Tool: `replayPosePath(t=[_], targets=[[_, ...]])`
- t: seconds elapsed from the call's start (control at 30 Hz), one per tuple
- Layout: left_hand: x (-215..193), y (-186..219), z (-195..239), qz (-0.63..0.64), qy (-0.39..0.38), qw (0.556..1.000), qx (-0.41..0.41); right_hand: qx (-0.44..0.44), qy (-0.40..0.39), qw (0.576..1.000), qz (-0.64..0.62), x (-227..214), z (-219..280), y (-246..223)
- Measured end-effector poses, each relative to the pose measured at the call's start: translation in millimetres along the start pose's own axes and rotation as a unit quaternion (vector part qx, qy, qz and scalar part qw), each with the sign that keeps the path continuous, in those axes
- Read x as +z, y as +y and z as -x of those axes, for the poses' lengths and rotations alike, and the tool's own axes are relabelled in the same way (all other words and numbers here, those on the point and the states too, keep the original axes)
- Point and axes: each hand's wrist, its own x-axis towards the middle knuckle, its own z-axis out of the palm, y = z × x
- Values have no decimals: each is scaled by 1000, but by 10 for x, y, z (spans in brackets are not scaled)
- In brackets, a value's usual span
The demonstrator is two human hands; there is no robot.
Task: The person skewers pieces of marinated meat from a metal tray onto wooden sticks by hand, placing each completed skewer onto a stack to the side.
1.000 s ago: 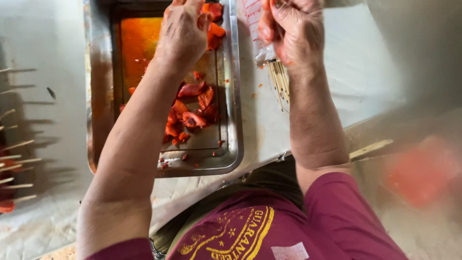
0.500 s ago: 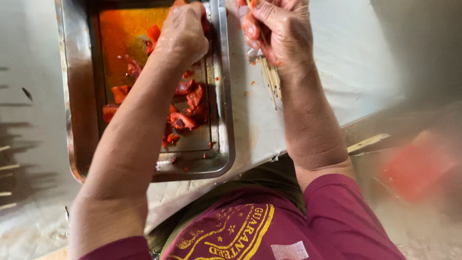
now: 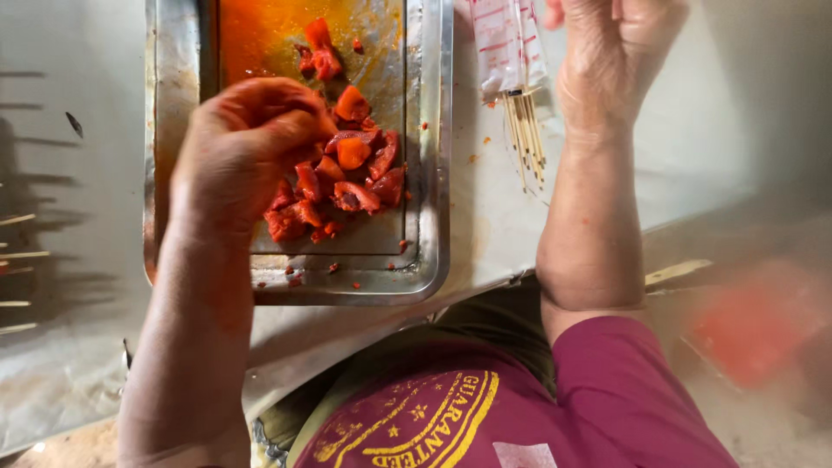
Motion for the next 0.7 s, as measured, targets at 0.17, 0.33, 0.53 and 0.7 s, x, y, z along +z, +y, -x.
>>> replayPosePath(t=[0.17, 0.33, 0.53, 0.7], targets=[[-127, -1, 71, 167, 19, 986, 4, 89, -3, 991, 96, 239, -53, 28], [-229, -179, -101, 296, 25, 955, 3, -57, -138, 929, 339, 399, 6, 74], [-361, -254, -157, 341, -113, 927, 111, 98, -186, 974, 88, 719, 327, -563], [-374, -297, -172, 370, -12, 923, 99, 140, -288, 929, 185, 1053, 421, -758]])
